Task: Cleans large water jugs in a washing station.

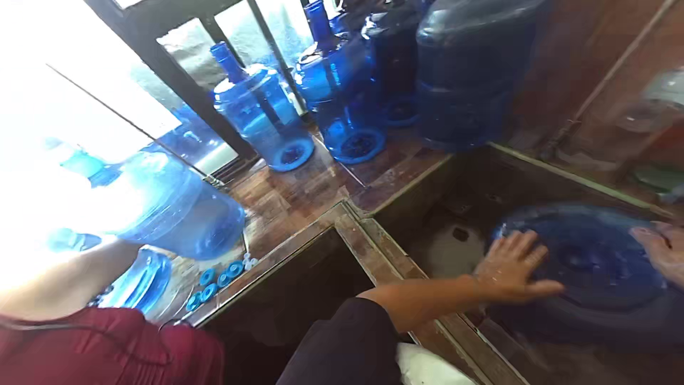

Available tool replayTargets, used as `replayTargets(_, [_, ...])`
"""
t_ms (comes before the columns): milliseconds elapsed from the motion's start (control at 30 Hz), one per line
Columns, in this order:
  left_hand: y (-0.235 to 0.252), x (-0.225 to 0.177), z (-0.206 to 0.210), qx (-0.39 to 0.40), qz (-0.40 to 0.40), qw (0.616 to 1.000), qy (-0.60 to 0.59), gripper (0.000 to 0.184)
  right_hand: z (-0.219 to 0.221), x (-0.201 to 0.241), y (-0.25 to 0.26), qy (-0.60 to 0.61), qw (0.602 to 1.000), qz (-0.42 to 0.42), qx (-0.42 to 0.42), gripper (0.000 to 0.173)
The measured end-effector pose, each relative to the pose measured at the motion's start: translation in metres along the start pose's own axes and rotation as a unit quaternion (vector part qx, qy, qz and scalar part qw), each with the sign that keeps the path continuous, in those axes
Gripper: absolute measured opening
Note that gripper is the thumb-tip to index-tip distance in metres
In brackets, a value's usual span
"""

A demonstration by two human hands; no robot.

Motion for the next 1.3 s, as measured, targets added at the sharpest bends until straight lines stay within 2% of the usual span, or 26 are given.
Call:
replayTargets(67, [0.013,0.011,-0.013,0.018,-0.094,0.995,-0.026,0.068,-0.014,0.006,-0.06,0.231,0.963,0.135,0.008,0.062])
replayTargets(133, [0.041,0.021,-0.027,0.093,-0.146,0.985,-0.017,0.069,-0.038,0.033,-0.125,0.3,0.929,0.217,0.003,0.066])
replayTargets(233, [0.088,0.012,-0.035,0.15,-0.178,0.972,0.036,0.064,-0.029,0.057,-0.214,0.342,0.91,0.233,0.026,0.051])
replayTargets(300, [0.116,-0.005,-0.022,0.149,-0.169,0.972,0.062,0.066,-0.01,0.062,-0.263,0.313,0.889,0.31,0.127,0.044])
replayTargets(400, [0.158,-0.037,0.008,0.217,-0.055,0.971,0.085,0.064,0.005,0.066,-0.313,0.261,0.833,0.455,0.177,0.045])
replayTargets(467, [0.176,-0.056,0.031,0.258,0.061,0.961,0.079,0.051,0.001,0.073,-0.321,0.244,0.81,0.492,0.206,0.046])
replayTargets(500, [0.182,-0.062,0.041,0.251,0.106,0.959,0.075,0.046,-0.002,0.075,-0.319,0.244,0.804,0.498,0.214,0.045])
replayTargets(533, [0.184,-0.064,0.05,0.221,0.12,0.966,0.067,0.045,-0.004,0.074,-0.317,0.251,0.793,0.508,0.223,0.045])
replayTargets(600, [0.185,-0.064,0.056,0.164,0.058,0.983,0.056,0.054,-0.001,0.071,-0.318,0.267,0.77,0.537,0.219,0.043])
replayTargets(667, [0.171,-0.054,0.052,0.151,0.009,0.988,0.042,0.078,0.009,0.072,-0.323,0.264,0.767,0.553,0.191,0.037])
replayTargets(700, [0.156,-0.05,0.05,0.157,0.032,0.986,0.034,0.084,0.013,0.073,-0.326,0.256,0.775,0.552,0.171,0.034])
replayTargets(800, [0.097,-0.02,0.033,0.187,0.205,0.96,0.03,0.079,0.016,0.072,-0.329,0.249,0.782,0.55,0.154,0.034])
replayTargets(833, [0.089,-0.001,0.024,0.18,0.242,0.952,0.047,0.075,0.014,0.071,-0.328,0.247,0.78,0.553,0.158,0.035])
replayTargets(867, [0.091,0.022,0.015,0.154,0.234,0.957,0.077,0.072,0.014,0.071,-0.327,0.246,0.777,0.556,0.162,0.035])
replayTargets(900, [0.101,0.046,0.005,0.118,0.174,0.971,0.113,0.07,0.014,0.071,-0.327,0.246,0.774,0.56,0.166,0.035])
replayTargets(933, [0.116,0.068,-0.002,0.088,0.061,0.984,0.139,0.068,0.017,0.072,-0.327,0.244,0.772,0.563,0.167,0.036])
replayTargets(967, [0.132,0.083,-0.006,0.069,-0.071,0.984,0.145,0.071,0.02,0.072,-0.328,0.241,0.773,0.565,0.161,0.035])
replayTargets(1000, [0.145,0.091,-0.006,0.051,-0.167,0.975,0.137,0.075,0.024,0.071,-0.328,0.236,0.776,0.566,0.147,0.034])
replayTargets(1033, [0.151,0.09,-0.006,0.038,-0.196,0.972,0.12,0.074,0.026,0.071,-0.328,0.229,0.776,0.569,0.144,0.034])
replayTargets(1067, [0.152,0.083,-0.005,0.037,-0.161,0.98,0.106,0.07,0.026,0.07,-0.327,0.222,0.776,0.572,0.144,0.035])
replayTargets(1100, [0.151,0.072,-0.003,0.05,-0.085,0.991,0.085,0.063,0.025,0.069,-0.327,0.219,0.775,0.576,0.144,0.035])
replayTargets(1133, [0.149,0.059,0.0,0.066,0.017,0.996,0.06,0.057,0.025,0.069,-0.326,0.218,0.772,0.579,0.145,0.036])
replayTargets(1200, [0.145,0.039,0.016,0.097,0.211,0.972,0.018,0.051,0.024,0.071,-0.325,0.218,0.768,0.584,0.146,0.037])
replayTargets(1233, [0.145,0.031,0.024,0.102,0.25,0.963,0.018,0.052,0.023,0.072,-0.324,0.217,0.766,0.586,0.148,0.037])
replayTargets(1267, [0.146,0.025,0.028,0.093,0.233,0.967,0.04,0.055,0.022,0.072,-0.324,0.216,0.765,0.588,0.151,0.037])
replayTargets(1300, [0.15,0.02,0.028,0.068,0.16,0.982,0.069,0.057,0.021,0.072,-0.324,0.216,0.764,0.589,0.151,0.037])
Point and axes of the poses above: each hand's wrist, its own y-axis towards the middle knuckle, its own z-axis out of the palm, x = y × z, the point moved 2 cm from there along y, towards the middle knuckle, and after that the axes turned 6 degrees about z, right-handed, at the moved point
